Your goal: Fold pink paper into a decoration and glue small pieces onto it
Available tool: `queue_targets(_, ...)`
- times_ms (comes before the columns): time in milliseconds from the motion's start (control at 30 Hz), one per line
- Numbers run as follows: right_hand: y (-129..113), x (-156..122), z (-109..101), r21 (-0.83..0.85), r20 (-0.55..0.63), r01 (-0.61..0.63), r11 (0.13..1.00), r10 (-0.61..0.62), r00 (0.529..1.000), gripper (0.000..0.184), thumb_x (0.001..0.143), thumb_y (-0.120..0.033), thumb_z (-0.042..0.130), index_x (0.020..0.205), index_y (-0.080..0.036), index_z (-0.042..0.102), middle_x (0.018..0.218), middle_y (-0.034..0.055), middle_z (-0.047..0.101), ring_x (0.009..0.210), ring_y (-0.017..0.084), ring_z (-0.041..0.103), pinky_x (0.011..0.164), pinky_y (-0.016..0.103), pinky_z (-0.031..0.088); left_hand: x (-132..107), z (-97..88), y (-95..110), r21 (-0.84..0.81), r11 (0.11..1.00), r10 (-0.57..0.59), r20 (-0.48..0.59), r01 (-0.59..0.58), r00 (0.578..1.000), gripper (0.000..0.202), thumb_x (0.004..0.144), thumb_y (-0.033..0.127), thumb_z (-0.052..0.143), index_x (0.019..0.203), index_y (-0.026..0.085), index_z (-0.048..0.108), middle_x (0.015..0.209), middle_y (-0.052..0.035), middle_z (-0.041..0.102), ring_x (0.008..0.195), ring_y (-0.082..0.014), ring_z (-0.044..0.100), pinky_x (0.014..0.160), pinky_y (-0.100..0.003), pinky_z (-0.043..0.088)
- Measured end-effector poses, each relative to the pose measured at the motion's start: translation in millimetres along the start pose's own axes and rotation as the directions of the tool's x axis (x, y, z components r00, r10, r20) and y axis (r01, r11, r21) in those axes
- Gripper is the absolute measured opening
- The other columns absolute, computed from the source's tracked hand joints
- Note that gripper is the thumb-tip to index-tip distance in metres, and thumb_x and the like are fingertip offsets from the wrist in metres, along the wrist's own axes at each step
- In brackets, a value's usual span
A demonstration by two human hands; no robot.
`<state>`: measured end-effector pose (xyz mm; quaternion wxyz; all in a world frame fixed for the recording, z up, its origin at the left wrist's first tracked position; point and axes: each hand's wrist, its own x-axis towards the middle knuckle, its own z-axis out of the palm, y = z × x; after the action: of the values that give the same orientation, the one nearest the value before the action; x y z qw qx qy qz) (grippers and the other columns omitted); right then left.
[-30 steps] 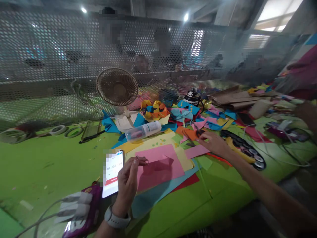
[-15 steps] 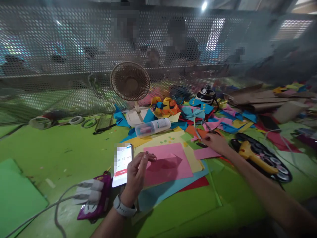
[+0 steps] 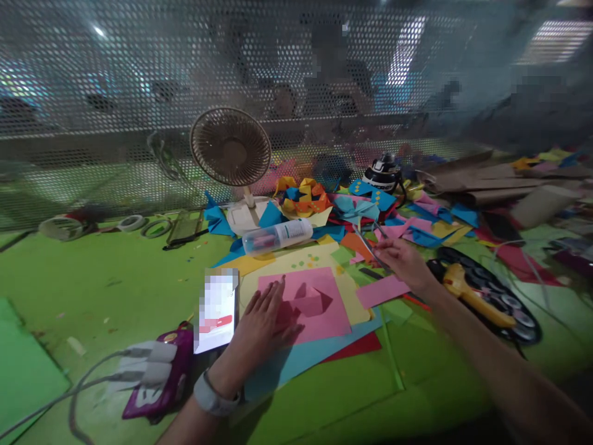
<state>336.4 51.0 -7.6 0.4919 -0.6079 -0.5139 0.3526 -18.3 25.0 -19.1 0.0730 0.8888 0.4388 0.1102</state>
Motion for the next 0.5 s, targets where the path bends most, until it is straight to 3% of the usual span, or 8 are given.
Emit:
queue_targets(100,-7.4,-11.5,10.2,0.116,0.139,-0.060,0.991,0.044,0.989,0.037,0.073,-0.042,0.064,0.100,-0.020,0.053,0.072,0.0013,0.068,0.066,0.017,0.066,0.058,0.026,0.051,-5.6,-4.5,5.9,0.075,0.997,0.015,0.035,-0.017,0.999,0.089,0.083,0.059,0.041,0.143,0.012,-0.004,0.143,-0.0183,0.029,0.131,-0.0293,0.029,0.106,-0.048,0.028)
queue_targets(267,-15.0,-25.3,19.1,0.077,0.306,-0.148,0.986,0.117,0.945,0.041,0.075,-0.042,0.063,0.109,-0.019,0.058,0.075,0.0042,0.067,0.070,0.018,0.066,0.045,0.020,0.045,-13.7,-6.0,18.6,0.180,0.983,0.014,0.081,-0.029,0.997,0.081,0.085,0.058,0.038,0.144,0.015,0.004,0.141,-0.0187,0.033,0.130,-0.0314,0.029,0.102,-0.050,0.033)
queue_targets(500,-26.1,-32.4,21.0,0.241,0.353,-0.225,0.944,0.130,0.927,0.032,0.069,-0.039,0.067,0.093,-0.017,0.067,0.084,0.0069,0.069,0.079,0.019,0.066,0.070,0.029,0.052,-22.3,-15.0,33.1,0.244,0.969,-0.019,0.168,-0.023,0.986,0.079,0.082,0.056,0.045,0.144,0.019,0.012,0.137,-0.0203,0.039,0.128,-0.0349,0.033,0.097,-0.051,0.038)
